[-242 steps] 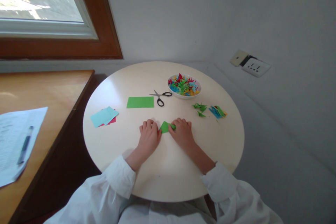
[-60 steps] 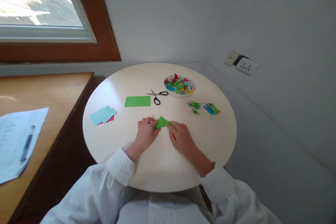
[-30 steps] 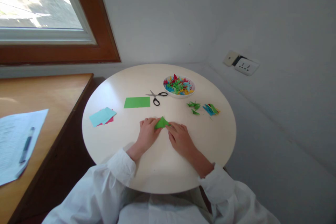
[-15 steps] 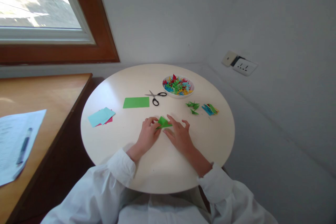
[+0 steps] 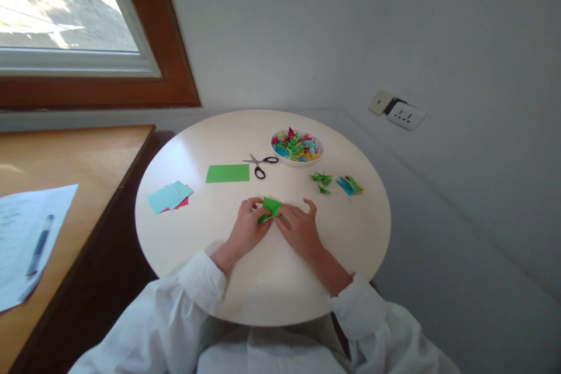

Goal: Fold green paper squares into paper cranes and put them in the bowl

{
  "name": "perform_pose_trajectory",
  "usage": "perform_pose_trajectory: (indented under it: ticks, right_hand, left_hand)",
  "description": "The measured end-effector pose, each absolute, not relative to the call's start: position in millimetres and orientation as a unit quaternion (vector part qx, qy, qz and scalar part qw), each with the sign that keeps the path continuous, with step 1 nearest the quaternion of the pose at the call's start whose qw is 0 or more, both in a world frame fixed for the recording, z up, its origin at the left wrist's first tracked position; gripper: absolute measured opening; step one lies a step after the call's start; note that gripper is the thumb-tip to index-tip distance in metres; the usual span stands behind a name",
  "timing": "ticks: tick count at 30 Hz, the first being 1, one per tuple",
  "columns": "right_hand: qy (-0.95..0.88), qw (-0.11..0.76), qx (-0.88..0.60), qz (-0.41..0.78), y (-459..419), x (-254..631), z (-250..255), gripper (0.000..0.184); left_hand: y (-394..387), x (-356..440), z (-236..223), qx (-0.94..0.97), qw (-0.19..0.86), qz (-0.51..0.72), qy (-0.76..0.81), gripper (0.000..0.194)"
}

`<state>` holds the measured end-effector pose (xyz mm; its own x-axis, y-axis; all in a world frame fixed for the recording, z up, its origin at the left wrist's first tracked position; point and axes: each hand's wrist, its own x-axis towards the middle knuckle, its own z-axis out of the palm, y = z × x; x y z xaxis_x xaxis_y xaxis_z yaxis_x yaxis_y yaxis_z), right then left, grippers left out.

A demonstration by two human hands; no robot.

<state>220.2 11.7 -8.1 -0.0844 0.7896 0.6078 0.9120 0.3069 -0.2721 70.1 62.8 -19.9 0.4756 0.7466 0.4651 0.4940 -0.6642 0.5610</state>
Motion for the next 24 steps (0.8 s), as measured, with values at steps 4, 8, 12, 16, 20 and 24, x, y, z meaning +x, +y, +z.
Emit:
perform_pose_trajectory:
  ticks: [4,8,12,16,20,24]
  right_hand:
    - [-0.751,0.351,-0.55,-0.095,14,225,-8,0.013]
    - [-0.789,0.347,-0.498,-0.094,20,235,-7,0.013]
    - [-0.806,0.35,-0.472,-0.069,29,242,-2,0.013]
    - [-0.759,0.43,-0.488,0.011,36,244,4,0.01]
    - [-0.655,0.507,-0.541,0.146,42,245,1,0.005]
    - [-0.557,0.572,-0.55,0.247,49,244,-8,0.011]
  left_hand:
    - [66,67,-14,0.844,0.205,0.338,0.362,0.021]
    - [74,63,2,0.836,0.257,0.332,0.353,0.028]
    - [83,62,16,0.801,0.33,0.324,0.381,0.028]
    - [93,60,17,0.723,0.418,0.368,0.409,0.031]
    - [100,56,11,0.593,0.56,0.444,0.37,0.025]
    - [99,55,8,0.558,0.587,0.449,0.376,0.014]
